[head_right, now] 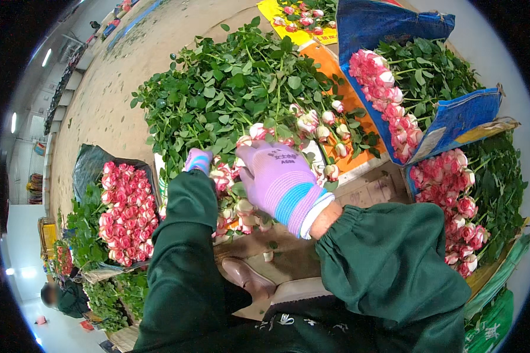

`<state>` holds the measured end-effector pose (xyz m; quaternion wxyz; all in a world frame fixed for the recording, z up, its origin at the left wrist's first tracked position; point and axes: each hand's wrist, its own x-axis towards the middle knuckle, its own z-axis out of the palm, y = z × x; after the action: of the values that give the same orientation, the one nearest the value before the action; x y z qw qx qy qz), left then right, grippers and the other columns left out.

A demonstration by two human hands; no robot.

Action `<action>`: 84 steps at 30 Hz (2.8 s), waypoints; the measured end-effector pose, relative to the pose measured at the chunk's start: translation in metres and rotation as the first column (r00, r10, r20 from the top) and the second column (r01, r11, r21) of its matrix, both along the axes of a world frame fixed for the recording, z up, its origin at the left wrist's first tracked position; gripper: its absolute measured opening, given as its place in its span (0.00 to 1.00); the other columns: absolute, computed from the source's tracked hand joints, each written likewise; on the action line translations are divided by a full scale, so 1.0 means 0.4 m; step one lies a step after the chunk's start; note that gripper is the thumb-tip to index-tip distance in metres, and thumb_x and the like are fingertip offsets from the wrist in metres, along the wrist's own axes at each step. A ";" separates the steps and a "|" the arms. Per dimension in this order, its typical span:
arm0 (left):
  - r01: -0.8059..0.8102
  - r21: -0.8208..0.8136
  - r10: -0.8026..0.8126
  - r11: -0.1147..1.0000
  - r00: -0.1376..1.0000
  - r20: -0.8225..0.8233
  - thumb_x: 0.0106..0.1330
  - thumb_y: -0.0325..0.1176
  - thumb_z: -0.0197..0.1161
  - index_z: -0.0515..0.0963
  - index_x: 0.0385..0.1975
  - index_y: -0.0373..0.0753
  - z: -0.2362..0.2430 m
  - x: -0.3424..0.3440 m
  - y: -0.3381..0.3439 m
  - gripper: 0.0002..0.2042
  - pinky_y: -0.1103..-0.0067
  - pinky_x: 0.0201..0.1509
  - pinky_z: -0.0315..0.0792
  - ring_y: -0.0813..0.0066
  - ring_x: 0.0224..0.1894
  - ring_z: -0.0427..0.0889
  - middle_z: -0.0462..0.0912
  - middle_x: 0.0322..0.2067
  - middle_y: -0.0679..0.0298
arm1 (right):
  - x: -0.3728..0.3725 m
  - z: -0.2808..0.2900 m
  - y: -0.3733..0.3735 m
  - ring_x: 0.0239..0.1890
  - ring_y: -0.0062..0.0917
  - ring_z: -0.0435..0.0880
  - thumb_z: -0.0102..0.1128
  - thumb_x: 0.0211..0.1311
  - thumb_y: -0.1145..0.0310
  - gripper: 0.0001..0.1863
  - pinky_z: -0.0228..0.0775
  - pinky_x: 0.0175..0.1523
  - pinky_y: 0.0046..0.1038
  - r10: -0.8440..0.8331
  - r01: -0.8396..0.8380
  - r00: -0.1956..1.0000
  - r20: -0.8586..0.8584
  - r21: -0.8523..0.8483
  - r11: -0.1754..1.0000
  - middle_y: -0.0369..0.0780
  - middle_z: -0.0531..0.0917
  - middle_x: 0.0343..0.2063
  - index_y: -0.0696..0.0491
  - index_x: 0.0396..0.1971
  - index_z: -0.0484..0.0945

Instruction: The person sits on the floor and trims leaves and side buds from pink and white roses by hand. They gather trimmed stems into bundles and place them into a blue bag on the right.

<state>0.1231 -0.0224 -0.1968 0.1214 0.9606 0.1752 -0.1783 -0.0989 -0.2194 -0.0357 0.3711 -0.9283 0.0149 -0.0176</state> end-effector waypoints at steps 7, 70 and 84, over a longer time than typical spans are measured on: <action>-0.225 -0.479 0.191 0.848 0.974 -0.119 0.54 0.41 0.62 0.77 0.41 0.35 -0.167 0.177 0.297 0.18 0.73 0.47 0.72 0.63 0.44 0.79 0.80 0.42 0.56 | 0.009 0.031 0.030 0.46 0.42 0.75 0.52 0.58 0.64 0.16 0.68 0.51 0.37 0.067 -0.067 0.998 0.018 0.015 0.998 0.47 0.77 0.44 0.55 0.45 0.74; 0.213 0.678 -0.559 0.703 0.754 0.343 0.55 0.19 0.50 0.73 0.50 0.47 0.867 -0.272 0.648 0.22 0.69 0.52 0.69 0.55 0.48 0.76 0.78 0.44 0.53 | -0.007 0.058 -0.352 0.45 0.36 0.80 0.51 0.55 0.65 0.14 0.66 0.53 0.31 -0.630 0.615 0.773 -0.081 -0.148 0.774 0.45 0.81 0.39 0.46 0.40 0.81; 0.017 0.704 -0.430 0.710 0.802 0.414 0.56 0.26 0.54 0.76 0.42 0.45 1.038 -0.336 1.025 0.13 0.68 0.47 0.69 0.56 0.44 0.77 0.79 0.39 0.53 | -0.003 -0.002 -0.395 0.36 0.36 0.80 0.49 0.54 0.68 0.11 0.67 0.43 0.31 -0.610 0.607 0.792 0.019 -0.132 0.784 0.47 0.81 0.30 0.54 0.28 0.80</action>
<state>-0.0112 0.3876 0.2183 -0.2108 0.9612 0.0609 0.1671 -0.1002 -0.3774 -0.0366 0.2836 -0.8963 0.3168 -0.1257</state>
